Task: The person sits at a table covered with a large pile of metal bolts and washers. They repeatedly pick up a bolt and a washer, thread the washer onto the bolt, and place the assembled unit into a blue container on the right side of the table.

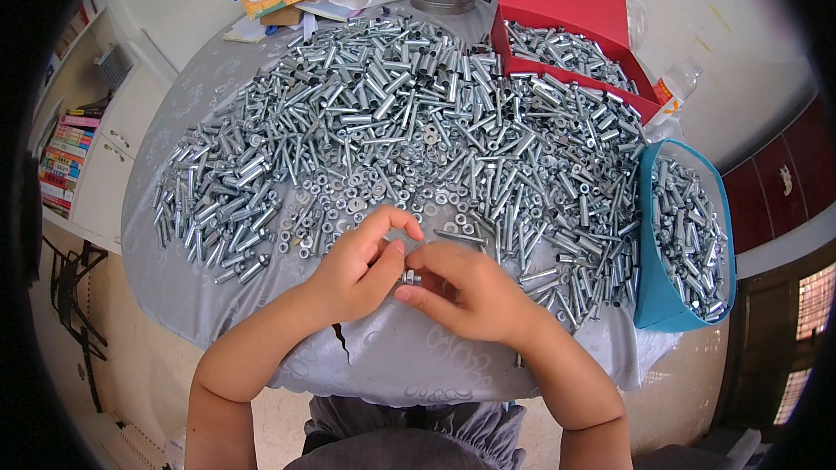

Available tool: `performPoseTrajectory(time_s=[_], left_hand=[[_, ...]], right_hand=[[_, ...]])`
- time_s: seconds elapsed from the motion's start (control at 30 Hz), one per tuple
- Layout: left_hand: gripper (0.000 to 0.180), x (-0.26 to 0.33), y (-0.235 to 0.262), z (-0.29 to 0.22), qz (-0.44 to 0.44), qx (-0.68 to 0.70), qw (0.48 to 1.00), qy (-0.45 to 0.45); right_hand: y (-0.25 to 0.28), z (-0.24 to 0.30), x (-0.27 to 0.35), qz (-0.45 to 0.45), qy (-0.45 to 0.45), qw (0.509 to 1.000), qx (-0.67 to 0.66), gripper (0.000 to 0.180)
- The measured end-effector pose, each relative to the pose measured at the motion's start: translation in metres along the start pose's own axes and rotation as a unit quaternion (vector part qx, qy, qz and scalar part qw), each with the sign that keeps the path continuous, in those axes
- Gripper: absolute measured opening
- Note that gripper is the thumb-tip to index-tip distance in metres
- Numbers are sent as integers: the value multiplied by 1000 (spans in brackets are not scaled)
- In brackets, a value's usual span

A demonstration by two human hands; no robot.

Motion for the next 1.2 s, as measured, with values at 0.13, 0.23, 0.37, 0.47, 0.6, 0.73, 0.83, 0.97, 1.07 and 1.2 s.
performPoseTrajectory(time_s=[0.13, 0.23, 0.37, 0.47, 0.6, 0.73, 0.83, 0.97, 1.07, 1.2], left_hand=[[18, 3, -2, -6, 4, -28, 1000, -9], [20, 4, -2, -8, 16, -68, 997, -37], [20, 3, -3, -6, 7, -26, 999, -43], [20, 3, -3, -3, -3, 9, 1000, -27], [22, 4, -3, -11, 1, -98, 993, -70], [23, 5, 0, -16, -4, -131, 985, -113], [23, 5, -1, -13, 6, -135, 983, -123], [22, 6, -3, -19, 5, -147, 976, -161], [22, 11, -4, -26, -16, -167, 957, -237], [14, 7, 1, -25, -45, -97, 981, -161]], right_hand=[[-4, -9, 2, 69, 7, 997, 32, 27], [-16, -25, 11, 149, -148, 975, -67, 27], [-3, -7, 4, 50, 8, 998, 45, 22], [5, 14, 1, -25, 85, 978, 191, 19], [-3, 1, 3, 13, 96, 984, 149, 20], [-16, -22, 7, 105, -62, 992, 20, 31], [-26, -28, 13, 145, -175, 968, -107, 43], [-31, -34, 18, 180, -227, 935, -205, 48], [-28, -32, 17, 170, -245, 917, -264, 48], [-7, -20, 8, 48, -145, 983, -98, 37]])
Point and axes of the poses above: each hand's wrist, its own x-axis away from the middle knuckle, its own y-axis out of the back of the hand, z = x × y, the point moved 8 cm from there along -x, towards the middle knuckle, and after that the axes turned 7 degrees about x, right-handed, at the moved point
